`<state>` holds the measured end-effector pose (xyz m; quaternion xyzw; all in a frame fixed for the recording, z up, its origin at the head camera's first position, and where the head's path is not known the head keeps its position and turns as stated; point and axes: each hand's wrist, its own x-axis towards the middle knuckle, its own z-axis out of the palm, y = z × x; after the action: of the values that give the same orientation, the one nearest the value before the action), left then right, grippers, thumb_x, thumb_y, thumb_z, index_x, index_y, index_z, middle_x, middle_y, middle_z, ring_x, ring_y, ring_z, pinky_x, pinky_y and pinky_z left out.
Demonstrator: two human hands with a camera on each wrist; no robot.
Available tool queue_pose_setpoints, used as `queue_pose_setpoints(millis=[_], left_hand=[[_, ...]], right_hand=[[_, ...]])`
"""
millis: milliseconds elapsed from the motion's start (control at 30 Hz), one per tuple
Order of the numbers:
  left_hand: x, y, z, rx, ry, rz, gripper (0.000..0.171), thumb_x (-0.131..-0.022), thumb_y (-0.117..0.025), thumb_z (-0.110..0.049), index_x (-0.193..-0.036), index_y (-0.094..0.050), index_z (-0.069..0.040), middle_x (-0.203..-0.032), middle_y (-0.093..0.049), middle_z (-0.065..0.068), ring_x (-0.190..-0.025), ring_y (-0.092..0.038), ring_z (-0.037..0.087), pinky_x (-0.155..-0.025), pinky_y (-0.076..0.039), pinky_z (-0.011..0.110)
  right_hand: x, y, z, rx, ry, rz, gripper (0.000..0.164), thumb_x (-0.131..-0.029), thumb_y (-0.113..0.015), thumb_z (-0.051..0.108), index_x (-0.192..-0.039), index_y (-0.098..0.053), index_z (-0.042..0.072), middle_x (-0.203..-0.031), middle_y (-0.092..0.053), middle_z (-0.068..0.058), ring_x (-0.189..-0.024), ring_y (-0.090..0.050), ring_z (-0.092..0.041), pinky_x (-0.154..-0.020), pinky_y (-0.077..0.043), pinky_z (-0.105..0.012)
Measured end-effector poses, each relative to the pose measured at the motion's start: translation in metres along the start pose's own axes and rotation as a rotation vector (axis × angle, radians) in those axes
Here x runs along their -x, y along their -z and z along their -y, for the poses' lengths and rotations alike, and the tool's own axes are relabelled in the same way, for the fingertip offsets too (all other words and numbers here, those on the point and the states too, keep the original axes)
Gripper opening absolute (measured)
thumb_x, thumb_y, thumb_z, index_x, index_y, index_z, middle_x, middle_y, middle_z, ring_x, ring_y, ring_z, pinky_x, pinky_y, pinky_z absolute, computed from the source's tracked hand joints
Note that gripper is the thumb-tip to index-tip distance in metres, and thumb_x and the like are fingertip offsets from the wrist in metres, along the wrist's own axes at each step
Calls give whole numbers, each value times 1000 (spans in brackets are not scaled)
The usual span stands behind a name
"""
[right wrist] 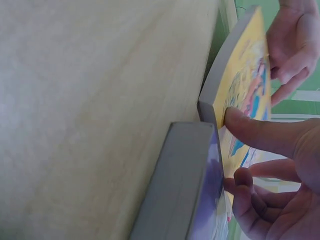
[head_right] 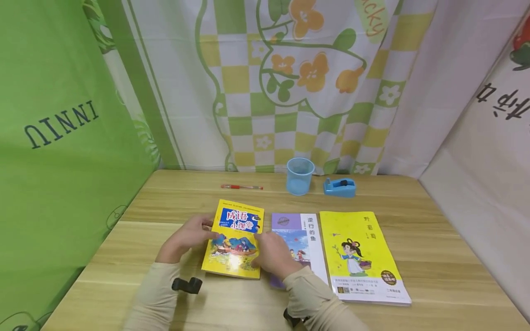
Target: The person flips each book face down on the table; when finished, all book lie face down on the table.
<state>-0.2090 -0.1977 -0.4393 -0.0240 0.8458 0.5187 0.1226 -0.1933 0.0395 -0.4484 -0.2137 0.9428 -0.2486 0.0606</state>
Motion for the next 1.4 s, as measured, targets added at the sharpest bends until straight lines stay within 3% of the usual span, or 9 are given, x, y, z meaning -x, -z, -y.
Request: queue_pose_setpoints(millis=[167,267,433,633,967,1100,1400], left_hand=[[8,11,-10,43,-64,27,63,-91,-65,0,-149,-41,8,-125,-60,22,-100,-57,25,-85,-49,33],[12,15,-15,78,-118,52,66,-93,-62,1,-153,-33,7,-117,-60,22,-95,-55,23,-81,-48,31],[16,19,-19,100,-169,74,64,-95,-60,1,-153,-34,6,-117,-60,21,-95,-55,21,-85,-50,35],[17,20,-22,113,-227,115,61,-97,-59,0,-152,-35,9,-123,-61,25,-100,-59,21,-94,-53,41],[21,15,-28,151,-267,159,60,-97,-57,1,-152,-35,7,-119,-59,25,-96,-58,18,-86,-52,27],[20,12,-29,156,-275,159,60,-98,-59,-1,-152,-35,7,-118,-59,24,-95,-58,18,-84,-52,25],[20,7,-33,132,-307,159,60,-98,-59,-3,-153,-37,4,-119,-61,24,-97,-60,17,-94,-53,41]], right_hand=[[-2,1,-2,-78,9,24,79,-67,-93,14,-136,-59,-5,-88,-69,-8,-67,-53,-13,-62,-46,-26],[-4,-1,-3,-133,54,35,78,-69,-92,14,-136,-58,-6,-92,-73,-11,-63,-55,-9,-61,-47,-24],[-7,-3,-4,-169,104,57,78,-70,-92,15,-137,-58,-5,-106,-75,-18,-64,-57,-6,-70,-53,-27],[-9,-2,-2,-204,69,102,81,-71,-91,16,-142,-55,0,-112,-73,-20,-65,-58,-8,-64,-50,-25],[-11,-1,-5,-254,49,125,82,-71,-91,16,-144,-54,4,-110,-74,-18,-84,-66,-17,-74,-54,-31],[-11,1,-6,-303,66,138,83,-72,-91,14,-145,-53,3,-109,-74,-20,-84,-68,-18,-73,-56,-32],[-14,2,-11,-377,78,164,82,-75,-89,17,-147,-50,5,-111,-74,-20,-90,-71,-21,-78,-58,-35]])
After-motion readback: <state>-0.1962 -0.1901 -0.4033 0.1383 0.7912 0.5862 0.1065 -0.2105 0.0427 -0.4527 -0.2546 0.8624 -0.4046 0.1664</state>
